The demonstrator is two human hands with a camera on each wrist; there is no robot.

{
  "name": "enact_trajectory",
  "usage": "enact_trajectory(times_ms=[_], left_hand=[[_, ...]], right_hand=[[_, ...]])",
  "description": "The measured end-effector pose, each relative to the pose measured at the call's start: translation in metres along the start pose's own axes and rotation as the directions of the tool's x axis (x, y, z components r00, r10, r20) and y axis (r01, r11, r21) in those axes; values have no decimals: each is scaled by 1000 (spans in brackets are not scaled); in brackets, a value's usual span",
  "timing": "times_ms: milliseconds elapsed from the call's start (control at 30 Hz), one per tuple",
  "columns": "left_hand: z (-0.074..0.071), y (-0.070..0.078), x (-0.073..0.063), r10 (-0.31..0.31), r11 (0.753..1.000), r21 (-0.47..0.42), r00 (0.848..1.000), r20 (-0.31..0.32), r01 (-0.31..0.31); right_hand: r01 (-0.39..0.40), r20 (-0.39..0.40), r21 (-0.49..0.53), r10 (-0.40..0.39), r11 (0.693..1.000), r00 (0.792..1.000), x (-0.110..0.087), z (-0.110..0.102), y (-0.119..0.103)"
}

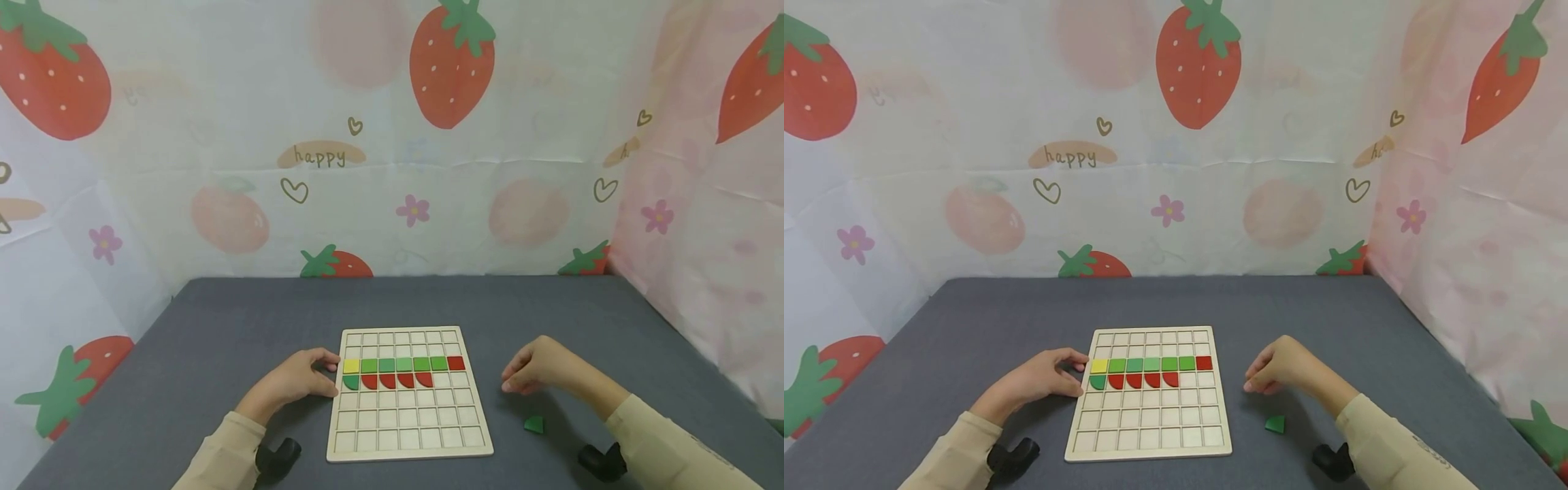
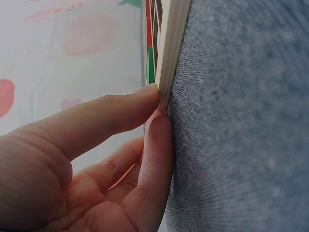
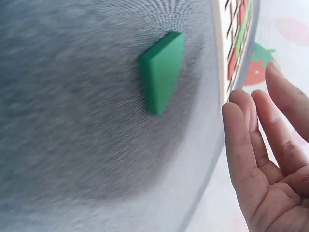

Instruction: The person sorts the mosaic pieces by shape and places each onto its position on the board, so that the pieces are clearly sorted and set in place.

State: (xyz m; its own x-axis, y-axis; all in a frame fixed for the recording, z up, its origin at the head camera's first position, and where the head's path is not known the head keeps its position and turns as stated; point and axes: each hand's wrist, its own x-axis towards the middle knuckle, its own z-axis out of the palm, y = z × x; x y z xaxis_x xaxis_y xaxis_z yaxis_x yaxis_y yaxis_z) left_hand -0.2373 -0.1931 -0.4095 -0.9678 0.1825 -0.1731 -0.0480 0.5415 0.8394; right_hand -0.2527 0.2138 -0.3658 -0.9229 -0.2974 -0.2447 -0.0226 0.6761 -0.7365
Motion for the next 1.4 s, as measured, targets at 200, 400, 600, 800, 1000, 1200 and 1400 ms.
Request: enact_trajectory(times_ms=[200,400,600,800,1000,1200,1400], left_hand=[[0,-1,0,6,1000,2,1000,-1,-6],[0,0,0,4,1000,7,1000,-5,-4],[0,0,0,-3,1000,4,1000,-2,3],[0,-1,0,10,1000,1,1000,2,-10],[0,-2,0,6,1000,-7,1000,7,-6],[0,-1,0,0,1000,-7,1000,3,0],[1,-1,0,8,1000,3,1000,-5,-8]], right_hand=[[-12,33,-30,13,999,999,-8,-6,13],[-7,73,-29,9,1000,997,-14,-9,26],[50,114,-25,-47,998,992,-17,-11,36],[68,155,18,-70,998,985,-20,-10,42],[65,199,83,-80,994,977,-20,-8,44],[93,228,96,-112,991,967,-20,-6,44],[117,199,30,-121,993,973,-21,-1,42]])
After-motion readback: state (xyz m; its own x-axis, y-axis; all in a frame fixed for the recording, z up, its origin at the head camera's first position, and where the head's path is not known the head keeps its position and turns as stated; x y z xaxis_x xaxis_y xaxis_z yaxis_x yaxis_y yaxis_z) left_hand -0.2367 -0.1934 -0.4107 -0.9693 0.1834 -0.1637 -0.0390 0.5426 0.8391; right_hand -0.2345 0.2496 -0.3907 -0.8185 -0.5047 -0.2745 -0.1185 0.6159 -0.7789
